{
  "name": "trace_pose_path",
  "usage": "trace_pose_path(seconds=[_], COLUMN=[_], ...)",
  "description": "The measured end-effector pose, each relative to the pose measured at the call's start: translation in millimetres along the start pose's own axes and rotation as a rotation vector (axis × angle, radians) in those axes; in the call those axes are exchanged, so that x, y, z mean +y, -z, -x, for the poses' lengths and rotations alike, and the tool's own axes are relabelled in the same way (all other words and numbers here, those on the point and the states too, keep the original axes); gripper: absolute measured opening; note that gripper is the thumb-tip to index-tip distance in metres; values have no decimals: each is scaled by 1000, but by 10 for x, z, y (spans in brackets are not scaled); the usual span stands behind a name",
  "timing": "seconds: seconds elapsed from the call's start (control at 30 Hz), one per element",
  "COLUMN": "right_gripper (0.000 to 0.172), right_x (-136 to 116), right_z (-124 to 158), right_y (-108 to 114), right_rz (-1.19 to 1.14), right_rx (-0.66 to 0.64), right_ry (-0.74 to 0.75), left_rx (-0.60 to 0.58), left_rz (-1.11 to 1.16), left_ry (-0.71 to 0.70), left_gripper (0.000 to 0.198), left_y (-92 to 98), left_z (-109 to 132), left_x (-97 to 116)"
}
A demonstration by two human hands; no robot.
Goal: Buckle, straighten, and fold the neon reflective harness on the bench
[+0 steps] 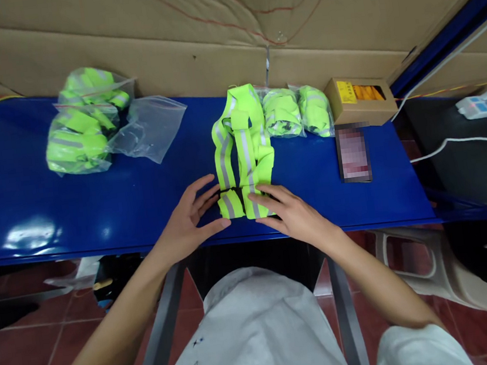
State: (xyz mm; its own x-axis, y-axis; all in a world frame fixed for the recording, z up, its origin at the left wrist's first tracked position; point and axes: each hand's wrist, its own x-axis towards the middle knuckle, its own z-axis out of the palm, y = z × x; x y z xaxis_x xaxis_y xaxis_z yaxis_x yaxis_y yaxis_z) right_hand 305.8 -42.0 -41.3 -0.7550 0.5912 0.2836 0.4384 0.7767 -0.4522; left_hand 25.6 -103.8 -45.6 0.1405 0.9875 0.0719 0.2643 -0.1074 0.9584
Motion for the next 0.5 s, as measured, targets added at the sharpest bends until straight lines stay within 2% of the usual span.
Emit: trace_pose_path(seconds=[0.1,0.2,0.33,0.5], right_gripper=[56,55,52,41], right_x=[25,42,20,-4], right_z=[-9,-30,-79,-140], right_y=[12,32,36,11], right_rz=[-15,7,43,-9], right_rx=[-25,-38,-32,33], right_ry=[17,39,50,-14], left_rx=[-104,-146,-146,-35], left_rz=[49,-6,-19,6], left_ry=[74,63,10,-40], left_gripper=[101,98,83,49], left_y=[65,96,93,58], left_z=[-28,-52,-88,-156], left_x=[-21,-26,-30,-55])
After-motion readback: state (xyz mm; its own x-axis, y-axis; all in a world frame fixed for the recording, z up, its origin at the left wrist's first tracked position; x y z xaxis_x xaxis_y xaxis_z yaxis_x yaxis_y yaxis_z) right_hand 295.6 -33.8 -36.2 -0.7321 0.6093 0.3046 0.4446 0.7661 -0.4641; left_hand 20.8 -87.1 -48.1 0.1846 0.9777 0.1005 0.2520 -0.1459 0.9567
